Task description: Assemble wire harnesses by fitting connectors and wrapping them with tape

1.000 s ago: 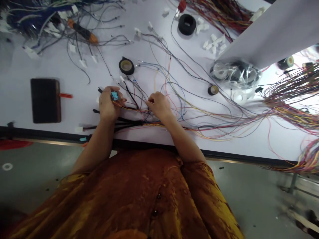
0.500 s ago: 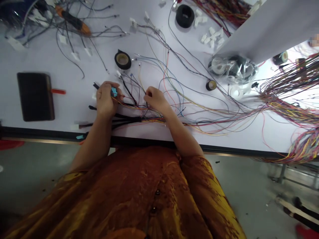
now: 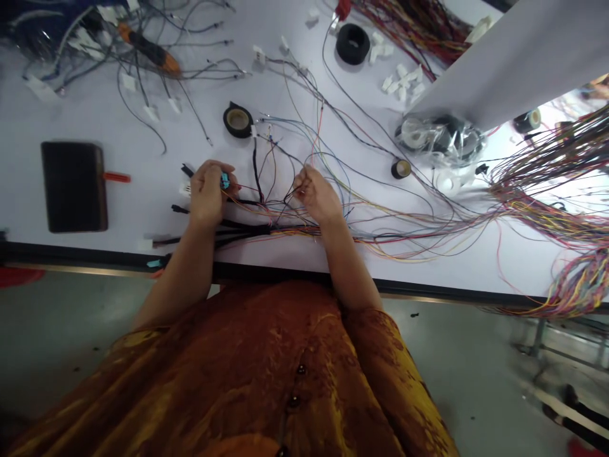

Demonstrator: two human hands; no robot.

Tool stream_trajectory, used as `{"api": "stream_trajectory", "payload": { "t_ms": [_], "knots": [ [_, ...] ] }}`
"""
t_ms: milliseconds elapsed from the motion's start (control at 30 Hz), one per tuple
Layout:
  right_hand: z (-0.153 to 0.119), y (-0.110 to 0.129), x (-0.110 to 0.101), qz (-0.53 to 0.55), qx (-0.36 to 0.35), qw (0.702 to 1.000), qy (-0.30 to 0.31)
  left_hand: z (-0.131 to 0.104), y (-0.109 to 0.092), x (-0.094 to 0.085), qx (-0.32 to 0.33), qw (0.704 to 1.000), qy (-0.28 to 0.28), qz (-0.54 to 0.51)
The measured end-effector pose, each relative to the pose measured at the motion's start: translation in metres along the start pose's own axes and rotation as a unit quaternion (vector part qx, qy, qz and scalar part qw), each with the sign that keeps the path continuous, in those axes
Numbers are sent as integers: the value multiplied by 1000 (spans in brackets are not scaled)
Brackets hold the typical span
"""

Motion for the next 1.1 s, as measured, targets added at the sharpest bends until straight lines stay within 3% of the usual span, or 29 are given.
{"api": "stream_trajectory", "payload": {
  "t_ms": [200,333,433,533,600,733,800,867,900,967,1033,1100],
  "knots": [
    [6,21,-6,58,-88,994,-6,-1,-1,0,4,1000,7,19],
    [20,33,-25,58,-131,988,-58,0,-1,3,8,1000,25,17],
    [25,33,-28,-38,-132,988,-77,-2,-3,4,17,999,29,38],
    [25,25,-13,-167,-80,983,-1,-8,-8,11,36,991,65,111],
    [24,21,-5,-140,-40,989,29,-16,-11,21,60,970,113,207],
    [33,29,-2,37,-46,998,-31,-35,-11,44,126,886,183,407],
    [37,36,4,60,-67,995,-42,-40,-8,53,148,846,193,475],
    [39,45,13,59,-88,993,-42,-39,-5,58,154,825,171,516],
    [39,52,18,58,-104,992,-42,-35,-5,56,151,831,146,516],
    [37,70,25,59,-148,986,-44,-27,-7,47,134,876,86,456],
    [31,87,33,28,-190,981,-37,-18,-9,33,107,940,53,320],
    [23,94,46,-53,-207,977,-11,-10,-9,21,63,986,62,143]
  ]
}}
Point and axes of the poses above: each hand's wrist, its own z-axis towards the middle knuckle, its own x-axis out of the palm, y = z × x, the point moved 8 cm from there along z, towards the middle knuckle, and after that the axes turned 12 degrees about -x, right-handed, at the moved point
